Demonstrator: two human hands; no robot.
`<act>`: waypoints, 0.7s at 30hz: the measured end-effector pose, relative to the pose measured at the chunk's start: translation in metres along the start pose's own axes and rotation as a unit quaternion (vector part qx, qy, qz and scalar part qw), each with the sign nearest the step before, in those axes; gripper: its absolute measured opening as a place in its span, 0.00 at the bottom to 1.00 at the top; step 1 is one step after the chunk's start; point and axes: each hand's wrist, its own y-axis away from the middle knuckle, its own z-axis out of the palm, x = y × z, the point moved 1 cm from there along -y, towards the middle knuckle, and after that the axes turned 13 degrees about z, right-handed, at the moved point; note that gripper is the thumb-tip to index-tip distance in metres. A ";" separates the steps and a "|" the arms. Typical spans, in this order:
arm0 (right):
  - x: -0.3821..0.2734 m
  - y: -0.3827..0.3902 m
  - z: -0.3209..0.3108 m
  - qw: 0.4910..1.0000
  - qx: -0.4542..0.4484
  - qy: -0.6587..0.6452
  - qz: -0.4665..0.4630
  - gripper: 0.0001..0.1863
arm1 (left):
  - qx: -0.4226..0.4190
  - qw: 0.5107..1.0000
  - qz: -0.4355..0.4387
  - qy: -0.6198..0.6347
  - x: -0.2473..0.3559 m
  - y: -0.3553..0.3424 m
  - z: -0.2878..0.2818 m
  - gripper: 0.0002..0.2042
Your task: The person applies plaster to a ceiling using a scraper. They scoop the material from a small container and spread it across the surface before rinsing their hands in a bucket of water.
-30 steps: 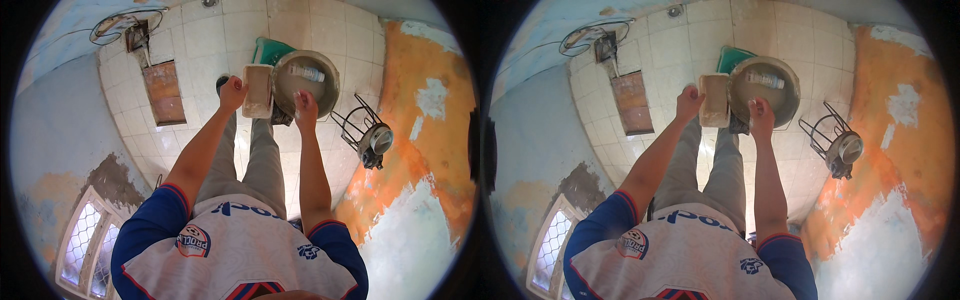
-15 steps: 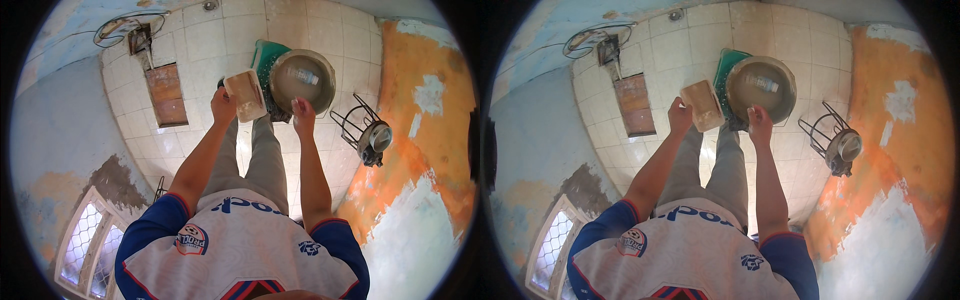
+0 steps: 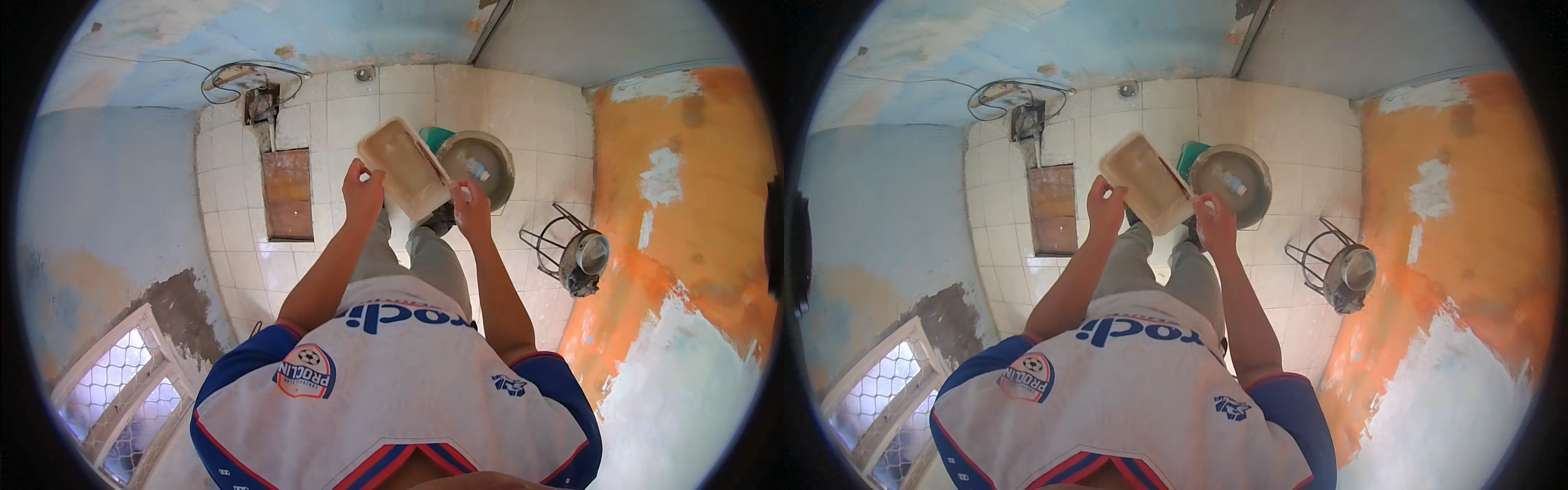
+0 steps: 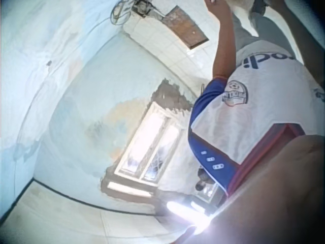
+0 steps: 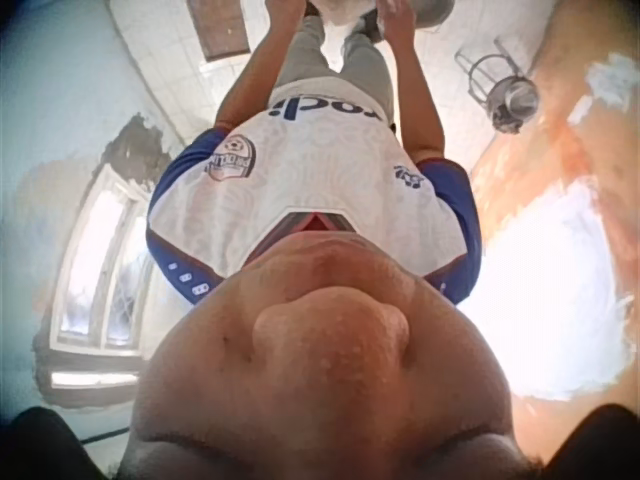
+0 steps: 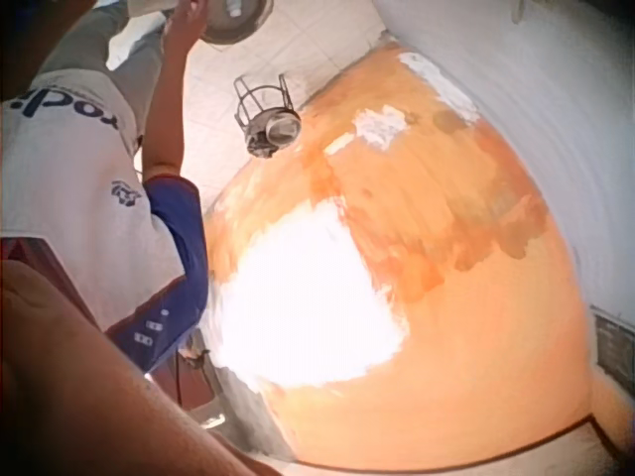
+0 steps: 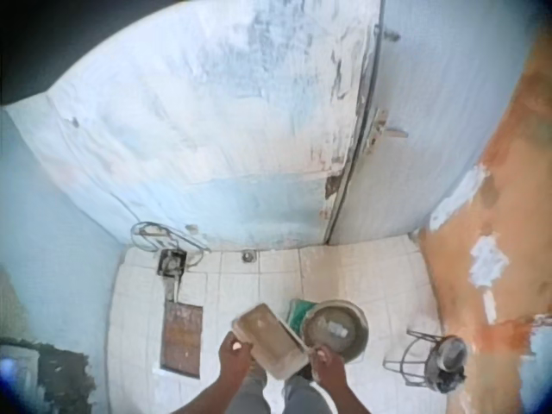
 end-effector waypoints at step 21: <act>-0.090 0.107 -0.133 0.961 0.006 -0.188 -0.202 0.05 | -0.055 0.919 0.097 0.378 0.170 0.046 0.014 0.11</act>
